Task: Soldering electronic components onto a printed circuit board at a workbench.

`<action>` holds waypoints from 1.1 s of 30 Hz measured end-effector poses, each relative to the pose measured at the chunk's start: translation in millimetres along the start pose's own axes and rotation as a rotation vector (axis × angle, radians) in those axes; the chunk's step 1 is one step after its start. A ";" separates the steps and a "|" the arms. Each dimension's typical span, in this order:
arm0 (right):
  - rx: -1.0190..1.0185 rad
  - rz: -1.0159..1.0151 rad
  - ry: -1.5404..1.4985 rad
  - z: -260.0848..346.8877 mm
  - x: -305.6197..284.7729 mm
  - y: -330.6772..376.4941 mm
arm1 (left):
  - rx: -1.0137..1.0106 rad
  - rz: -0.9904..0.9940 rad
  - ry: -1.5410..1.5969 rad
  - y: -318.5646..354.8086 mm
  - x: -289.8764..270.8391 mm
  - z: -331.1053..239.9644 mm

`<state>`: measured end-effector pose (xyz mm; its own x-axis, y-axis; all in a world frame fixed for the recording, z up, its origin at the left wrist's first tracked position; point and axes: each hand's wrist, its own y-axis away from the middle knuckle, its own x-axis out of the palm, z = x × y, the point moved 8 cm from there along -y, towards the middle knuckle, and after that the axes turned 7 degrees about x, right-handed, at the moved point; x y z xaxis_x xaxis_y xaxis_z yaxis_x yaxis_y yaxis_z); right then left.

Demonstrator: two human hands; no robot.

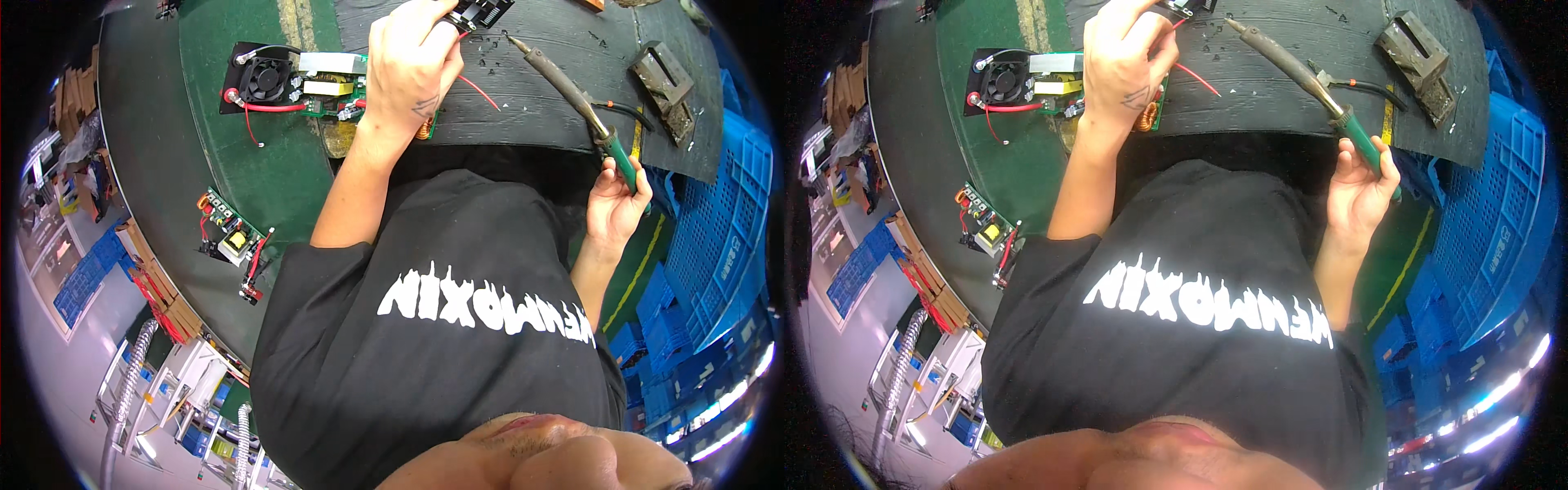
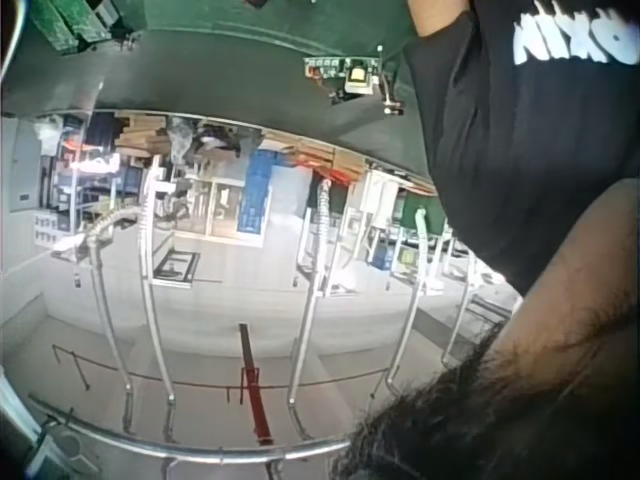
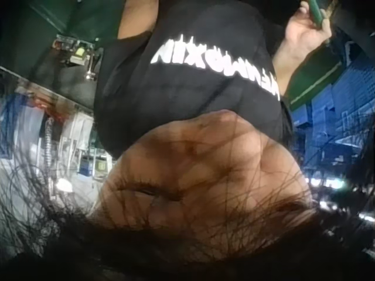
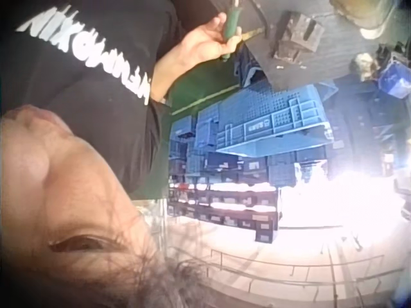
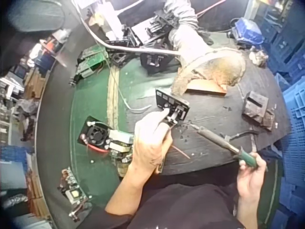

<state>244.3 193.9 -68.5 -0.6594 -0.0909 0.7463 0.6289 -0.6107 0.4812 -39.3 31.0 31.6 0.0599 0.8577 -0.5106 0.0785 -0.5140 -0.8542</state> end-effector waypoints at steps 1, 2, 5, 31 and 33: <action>-0.004 -0.017 -0.005 2.4 -5.9 1.2 | 0.004 0.001 0.011 -11.1 -7.0 -5.9; -0.011 -0.024 -0.009 4.5 -10.0 2.8 | -0.157 0.183 0.132 -17.2 -3.0 -2.1; -0.029 -0.026 -0.001 7.7 -14.2 4.8 | -0.293 0.455 0.330 -15.2 -2.9 11.8; -0.025 0.045 -0.030 12.4 -5.9 0.2 | -0.104 0.030 0.325 9.0 -4.7 -2.5; -0.028 0.040 -0.029 12.5 -4.8 -0.2 | -0.172 0.009 0.347 7.5 -4.0 -2.2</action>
<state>252.5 204.3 -66.5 -0.6217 -0.0929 0.7777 0.6422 -0.6289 0.4382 -36.8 23.8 27.5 0.3920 0.8138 -0.4291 0.2403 -0.5408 -0.8061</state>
